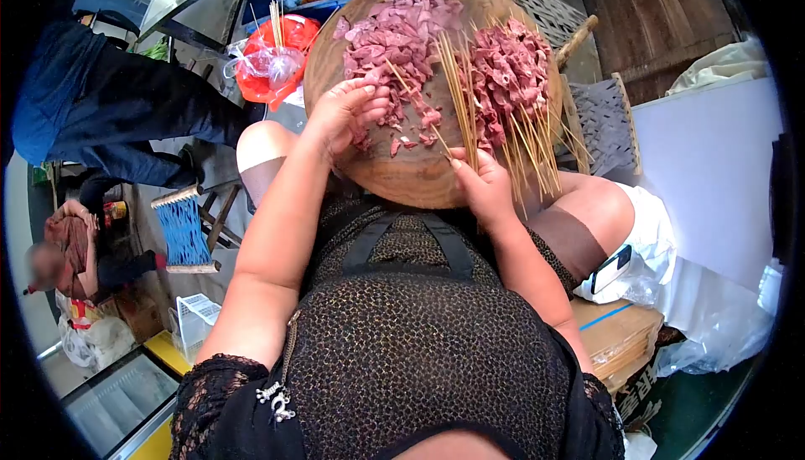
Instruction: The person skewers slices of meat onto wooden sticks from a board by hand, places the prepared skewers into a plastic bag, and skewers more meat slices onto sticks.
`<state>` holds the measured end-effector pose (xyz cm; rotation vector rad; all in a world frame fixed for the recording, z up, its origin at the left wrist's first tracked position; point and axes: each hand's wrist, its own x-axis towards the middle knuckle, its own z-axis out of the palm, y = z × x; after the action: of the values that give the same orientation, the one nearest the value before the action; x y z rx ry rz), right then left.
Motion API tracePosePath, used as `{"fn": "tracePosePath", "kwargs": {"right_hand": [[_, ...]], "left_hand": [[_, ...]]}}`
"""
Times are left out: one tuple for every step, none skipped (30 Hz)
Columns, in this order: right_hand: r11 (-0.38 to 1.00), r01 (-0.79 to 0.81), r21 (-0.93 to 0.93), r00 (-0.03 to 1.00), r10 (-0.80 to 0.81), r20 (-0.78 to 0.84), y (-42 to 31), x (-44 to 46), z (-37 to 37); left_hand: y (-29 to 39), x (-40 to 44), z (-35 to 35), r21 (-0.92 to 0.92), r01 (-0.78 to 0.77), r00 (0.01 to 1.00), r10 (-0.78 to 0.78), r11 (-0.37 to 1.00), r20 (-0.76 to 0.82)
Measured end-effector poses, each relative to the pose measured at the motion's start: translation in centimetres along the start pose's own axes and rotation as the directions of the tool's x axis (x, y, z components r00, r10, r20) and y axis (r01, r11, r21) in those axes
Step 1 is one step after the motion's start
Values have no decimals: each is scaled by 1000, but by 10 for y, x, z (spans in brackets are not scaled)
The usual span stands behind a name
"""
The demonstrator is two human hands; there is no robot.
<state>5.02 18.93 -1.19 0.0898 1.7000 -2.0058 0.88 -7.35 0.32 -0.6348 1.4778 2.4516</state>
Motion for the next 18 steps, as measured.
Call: {"fn": "tracePosePath", "kwargs": {"right_hand": [[1000, -15, -10, 1000, 15, 4, 0, 0, 0], [1000, -12, -8, 1000, 12, 3, 0, 0, 0], [1000, -11, -5, 1000, 11, 23, 1, 0, -1], [1000, -12, -1, 999, 12, 42, 2, 0, -2], [1000, -12, 2, 999, 12, 37, 2, -1, -3], [999, -8, -53, 998, 11, 54, 2, -3, -5], [994, -3, -109, 997, 11, 74, 3, -4, -6], [994, -4, -109, 997, 12, 74, 4, -4, -5], [992, 16, -122, 999, -9, 51, 6, -4, -4], [990, 37, -135, 999, -34, 29, 7, -3, -3], [990, 42, -134, 999, -38, 31, 6, -2, -3], [988, 29, -154, 999, -24, 33, 6, -2, -5], [985, 17, -174, 999, -11, 33, 5, -1, -6], [985, 17, -173, 999, -12, 31, 5, -1, -6], [983, 28, -181, 999, -24, 24, 5, -3, -6], [981, 41, -189, 999, -38, 19, 4, -3, -5], [981, 45, -188, 999, -42, 20, 1, -3, -5], [974, 40, -223, 999, -37, 17, -2, -4, -5]], "left_hand": [[-6, 1, 1, 1, -2, 1000, 2, 1000, 1], [-11, 3, 2, -142, 23, 1000, -19, 990, 24], [-15, 5, 5, -280, 52, 998, -39, 959, 52], [-19, 5, 8, -330, 31, 998, -14, 944, 55], [-21, 8, 10, -327, 36, 998, -17, 944, 59], [-21, 10, 14, -319, -40, 999, 48, 947, 17], [-21, 11, 17, -309, -116, 993, 114, 944, -25], [-19, 13, 18, -329, -158, 987, 155, 931, -36], [-15, 13, 21, -328, -160, 987, 157, 931, -37], [-10, 12, 24, -298, -176, 984, 173, 938, -36], [-6, 11, 26, -266, -191, 981, 188, 945, -35], [-4, 9, 28, -265, -209, 977, 210, 941, -24], [-1, 9, 30, -262, -211, 977, 213, 942, -21], [2, 7, 32, -289, -191, 982, 186, 938, -44], [3, 5, 35, -317, -169, 986, 155, 933, -67], [2, 7, 32, -285, -188, 982, 180, 940, -57], [2, 9, 31, -283, -191, 982, 183, 940, -55], [2, 10, 31, -272, -182, 983, 177, 945, -43]]}}
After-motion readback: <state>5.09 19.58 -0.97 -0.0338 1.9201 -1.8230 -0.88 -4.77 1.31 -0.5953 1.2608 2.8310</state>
